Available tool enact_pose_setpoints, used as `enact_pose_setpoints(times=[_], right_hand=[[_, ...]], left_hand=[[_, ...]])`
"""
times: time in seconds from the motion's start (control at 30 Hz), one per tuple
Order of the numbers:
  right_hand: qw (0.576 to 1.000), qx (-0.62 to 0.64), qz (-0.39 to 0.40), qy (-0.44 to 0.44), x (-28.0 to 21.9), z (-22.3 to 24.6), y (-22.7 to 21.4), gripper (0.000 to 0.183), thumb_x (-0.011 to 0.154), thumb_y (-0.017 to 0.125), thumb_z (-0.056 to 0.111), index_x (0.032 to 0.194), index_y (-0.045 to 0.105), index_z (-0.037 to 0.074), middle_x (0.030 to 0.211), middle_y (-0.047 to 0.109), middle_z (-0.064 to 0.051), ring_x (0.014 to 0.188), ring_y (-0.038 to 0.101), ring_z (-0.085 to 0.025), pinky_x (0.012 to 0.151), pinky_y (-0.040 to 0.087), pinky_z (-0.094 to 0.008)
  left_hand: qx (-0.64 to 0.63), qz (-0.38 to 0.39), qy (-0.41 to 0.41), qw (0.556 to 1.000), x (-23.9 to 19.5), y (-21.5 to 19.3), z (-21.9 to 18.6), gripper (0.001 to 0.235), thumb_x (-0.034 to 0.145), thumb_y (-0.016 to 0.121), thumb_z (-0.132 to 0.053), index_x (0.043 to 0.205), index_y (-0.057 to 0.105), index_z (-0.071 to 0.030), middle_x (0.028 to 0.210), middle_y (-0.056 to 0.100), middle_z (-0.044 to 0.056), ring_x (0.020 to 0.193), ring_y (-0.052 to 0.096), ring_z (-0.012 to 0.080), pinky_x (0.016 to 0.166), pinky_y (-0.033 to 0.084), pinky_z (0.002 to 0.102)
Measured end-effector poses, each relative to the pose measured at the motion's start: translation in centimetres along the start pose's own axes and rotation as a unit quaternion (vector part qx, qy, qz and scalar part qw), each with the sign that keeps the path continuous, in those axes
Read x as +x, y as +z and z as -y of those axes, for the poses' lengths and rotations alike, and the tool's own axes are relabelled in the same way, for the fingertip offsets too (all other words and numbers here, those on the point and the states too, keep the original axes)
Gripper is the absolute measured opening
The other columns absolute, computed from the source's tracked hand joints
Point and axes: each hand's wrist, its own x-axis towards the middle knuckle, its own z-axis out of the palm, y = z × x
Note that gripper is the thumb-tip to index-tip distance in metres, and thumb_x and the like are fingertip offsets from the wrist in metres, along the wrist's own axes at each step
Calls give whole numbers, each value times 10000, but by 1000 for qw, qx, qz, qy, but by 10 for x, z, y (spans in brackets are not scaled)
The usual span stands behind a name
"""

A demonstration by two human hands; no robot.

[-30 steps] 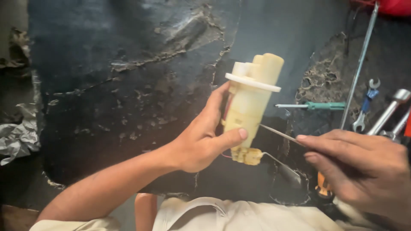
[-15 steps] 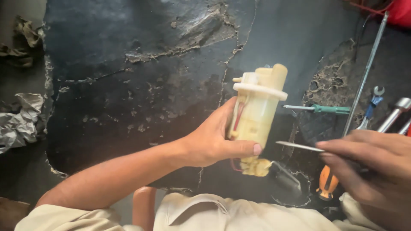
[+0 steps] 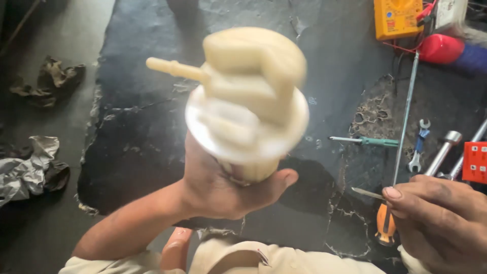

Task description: The person sits at a workbench and unboxes a new fuel pump from a cardboard box. They use a screwdriver on a wiring switch assembly, then hold the fuel pump and pry and work at its lower connector area with a long screwdriver and small tool.

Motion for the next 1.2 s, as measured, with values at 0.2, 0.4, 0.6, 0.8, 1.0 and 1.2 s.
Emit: enact_pose_setpoints(times=[0.2,0.4,0.6,0.8,1.0,1.2], right_hand=[[995,-99,-1,32,14,23,25,457,727,770,-57,1175,703,2,893,727,-103,629,672,-146,557,505,-306],[974,-196,-86,81,20,28,32,322,833,753,-88,1148,749,-17,843,717,-148,700,688,-190,579,535,-278],[973,-144,-51,176,18,29,24,271,838,757,-39,1106,753,1,748,709,-112,567,652,-132,526,490,-269],[986,-91,52,133,21,23,35,356,785,764,4,1135,727,51,854,749,-73,603,702,-131,530,561,-257],[990,-123,52,42,25,22,50,494,708,762,-23,1196,733,45,925,743,-99,633,716,-196,532,576,-300],[990,-132,43,18,26,23,50,515,706,735,-46,1212,730,46,933,743,-94,651,711,-194,542,575,-298]], left_hand=[[183,-52,77,979,-4,21,23,831,789,844,-155,1421,322,-16,1202,646,157,1116,694,202,988,579,340],[228,-24,-79,970,0,33,56,737,687,832,-184,1289,439,-21,1071,705,182,965,739,285,857,588,395],[287,-7,-93,953,11,24,50,645,732,851,-224,1230,505,-3,1039,710,143,959,734,282,854,571,398],[80,117,-231,963,24,5,68,495,780,804,-352,1150,647,-63,919,682,34,748,673,132,605,572,308],[42,141,-177,973,19,2,89,629,919,650,-642,1143,681,-55,953,682,14,844,669,88,670,579,266],[19,128,-169,977,15,6,93,747,880,571,-730,1198,655,-59,926,687,16,791,683,91,603,586,264]])
